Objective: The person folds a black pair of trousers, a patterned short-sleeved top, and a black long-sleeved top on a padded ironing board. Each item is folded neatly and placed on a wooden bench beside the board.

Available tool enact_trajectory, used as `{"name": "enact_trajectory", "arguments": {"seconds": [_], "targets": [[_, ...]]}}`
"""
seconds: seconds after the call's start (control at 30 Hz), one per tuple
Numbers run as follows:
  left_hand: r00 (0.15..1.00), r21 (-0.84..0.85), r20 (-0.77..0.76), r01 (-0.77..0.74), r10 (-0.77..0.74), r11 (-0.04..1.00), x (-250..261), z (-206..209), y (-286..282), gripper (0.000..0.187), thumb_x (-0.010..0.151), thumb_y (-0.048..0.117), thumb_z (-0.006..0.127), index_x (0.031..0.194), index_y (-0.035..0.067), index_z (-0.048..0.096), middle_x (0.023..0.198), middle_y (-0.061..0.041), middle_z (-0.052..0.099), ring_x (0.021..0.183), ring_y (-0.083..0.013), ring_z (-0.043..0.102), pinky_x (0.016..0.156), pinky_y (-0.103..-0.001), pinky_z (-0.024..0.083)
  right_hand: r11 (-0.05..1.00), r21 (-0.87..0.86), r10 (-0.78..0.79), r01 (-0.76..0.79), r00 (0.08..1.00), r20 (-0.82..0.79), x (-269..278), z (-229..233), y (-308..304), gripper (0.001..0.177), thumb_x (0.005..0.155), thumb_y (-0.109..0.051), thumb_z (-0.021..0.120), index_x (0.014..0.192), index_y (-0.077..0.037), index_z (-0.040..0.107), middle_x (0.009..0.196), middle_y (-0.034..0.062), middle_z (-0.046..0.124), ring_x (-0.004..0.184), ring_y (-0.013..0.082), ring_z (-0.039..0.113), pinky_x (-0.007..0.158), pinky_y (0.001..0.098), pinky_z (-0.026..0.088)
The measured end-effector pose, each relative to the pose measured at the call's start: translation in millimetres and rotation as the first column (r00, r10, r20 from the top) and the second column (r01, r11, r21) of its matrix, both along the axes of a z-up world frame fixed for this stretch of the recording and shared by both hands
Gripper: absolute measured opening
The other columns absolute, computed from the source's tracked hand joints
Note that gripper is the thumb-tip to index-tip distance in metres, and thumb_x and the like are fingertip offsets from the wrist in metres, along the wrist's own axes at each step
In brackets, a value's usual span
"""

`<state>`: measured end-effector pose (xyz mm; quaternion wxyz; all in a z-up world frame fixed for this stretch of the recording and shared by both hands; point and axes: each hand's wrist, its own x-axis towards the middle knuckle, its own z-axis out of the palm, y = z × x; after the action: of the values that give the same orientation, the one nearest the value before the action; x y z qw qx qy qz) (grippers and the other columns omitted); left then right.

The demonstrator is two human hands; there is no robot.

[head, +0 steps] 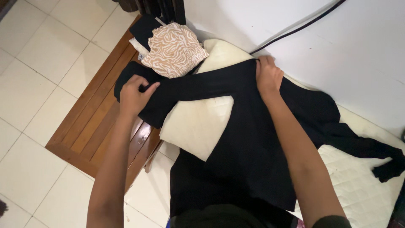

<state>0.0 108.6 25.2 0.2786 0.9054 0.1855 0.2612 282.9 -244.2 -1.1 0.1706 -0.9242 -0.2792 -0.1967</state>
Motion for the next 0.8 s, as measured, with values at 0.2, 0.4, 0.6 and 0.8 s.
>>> {"name": "enact_trajectory", "arguments": {"seconds": [0.2,0.4,0.6,0.8], "targets": [[0.952,0.185,-0.263,-0.111,0.158,0.977,12,1,23,0.062,0.083,0.063,0.085,0.071,0.004,0.069,0.063,-0.014,0.065,0.061,-0.0345,0.065,0.056,-0.044,0.050,0.982,-0.189,0.023,0.024,0.970,0.242,5,-20,0,0.014,0.095,-0.011,0.067,0.107,-0.008,0.060,0.111,0.0135,0.067,0.084,0.0266,0.072,0.062,0.0410,0.056],[0.800,-0.223,-0.600,-0.192,0.020,0.956,10,-26,76,0.070,0.074,0.073,0.082,0.089,0.005,0.077,0.090,-0.018,0.075,0.085,-0.0312,0.074,0.074,-0.040,0.057,0.961,-0.262,0.114,-0.092,0.991,0.070,21,-16,-1,0.019,0.096,-0.004,0.063,0.114,-0.006,0.060,0.112,0.0145,0.065,0.097,0.0333,0.068,0.076,0.0438,0.058],[0.752,-0.528,-0.574,-0.038,-0.323,0.849,-34,-50,126,0.058,0.078,0.047,0.090,0.106,0.001,0.068,0.103,-0.014,0.064,0.100,-0.0257,0.059,0.084,-0.038,0.044,0.991,-0.116,0.046,-0.063,0.988,-0.146,-34,19,-1,0.034,0.093,-0.020,0.076,0.116,0.001,0.064,0.111,0.0203,0.064,0.101,0.0393,0.065,0.084,0.0491,0.053],[0.990,-0.786,-0.129,-0.063,-0.064,0.615,-56,-53,96,0.015,0.093,0.021,0.079,0.097,0.012,0.067,0.090,0.000,0.064,0.079,-0.0092,0.059,0.068,-0.026,0.047,0.968,-0.035,0.248,-0.249,0.968,-0.033,-136,35,9,0.048,0.097,-0.030,0.070,0.132,0.003,0.063,0.141,0.0256,0.056,0.136,0.0422,0.048,0.116,0.0583,0.031]]}}
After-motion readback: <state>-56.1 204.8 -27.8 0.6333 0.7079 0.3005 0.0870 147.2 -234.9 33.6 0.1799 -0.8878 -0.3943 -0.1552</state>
